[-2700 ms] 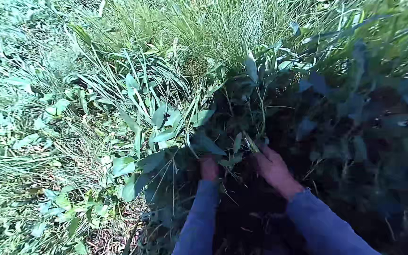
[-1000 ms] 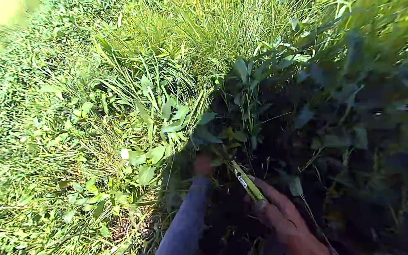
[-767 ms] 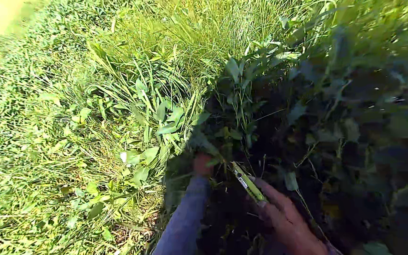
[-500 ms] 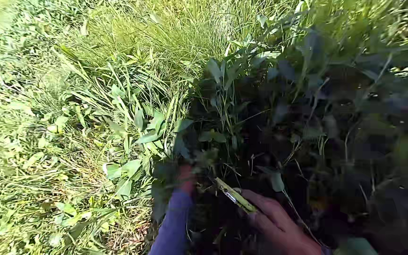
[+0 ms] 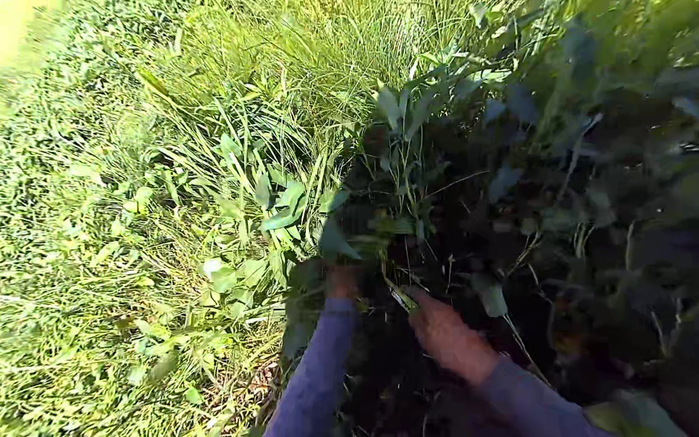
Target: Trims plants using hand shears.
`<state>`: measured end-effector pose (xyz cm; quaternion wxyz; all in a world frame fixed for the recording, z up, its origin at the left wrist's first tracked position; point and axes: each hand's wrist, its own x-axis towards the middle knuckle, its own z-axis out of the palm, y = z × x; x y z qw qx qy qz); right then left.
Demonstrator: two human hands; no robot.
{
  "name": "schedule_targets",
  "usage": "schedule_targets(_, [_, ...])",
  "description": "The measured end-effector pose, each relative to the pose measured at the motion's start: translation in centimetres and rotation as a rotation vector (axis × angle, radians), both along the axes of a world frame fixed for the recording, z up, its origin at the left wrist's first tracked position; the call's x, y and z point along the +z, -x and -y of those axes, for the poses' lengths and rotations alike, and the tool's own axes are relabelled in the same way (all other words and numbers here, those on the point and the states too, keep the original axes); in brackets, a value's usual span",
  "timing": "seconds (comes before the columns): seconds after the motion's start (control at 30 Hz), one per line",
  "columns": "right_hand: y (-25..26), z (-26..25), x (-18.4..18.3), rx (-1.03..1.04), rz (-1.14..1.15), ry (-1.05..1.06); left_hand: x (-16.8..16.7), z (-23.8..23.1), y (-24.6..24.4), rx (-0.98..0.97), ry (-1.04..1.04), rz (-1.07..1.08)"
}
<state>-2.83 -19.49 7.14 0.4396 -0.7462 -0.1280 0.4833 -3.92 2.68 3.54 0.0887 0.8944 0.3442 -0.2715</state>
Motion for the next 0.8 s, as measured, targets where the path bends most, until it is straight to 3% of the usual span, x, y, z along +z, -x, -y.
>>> schedule_targets(0.13, [-0.5,-2.6,0.0,0.028,0.020,0.049,1.1,0.5,-0.3,-0.096,-0.057,-0.116])
schedule_targets(0.3, [-0.2,-5.2,0.0,-0.003,-0.024,0.158,1.2,-1.6,-0.5,-0.033,0.014,-0.111])
schedule_targets(0.43, [-0.6,-6.6,-1.6,-0.076,-0.036,0.120,1.0,-2.2,-1.0,-0.002,0.035,-0.134])
schedule_targets(0.6, [-2.5,-5.4,-1.0,0.124,-0.001,0.136,2.0,-4.4,-0.8,-0.040,0.212,-0.085])
schedule_targets(0.67, [-3.0,-4.1,-1.4,0.117,-0.022,0.080,3.3,-6.1,0.0,-0.047,0.246,-0.043])
schedule_targets(0.8, [-1.4,-3.4,-2.2,-0.062,-0.111,0.022,7.5,-9.7,1.3,-0.039,0.028,-0.144])
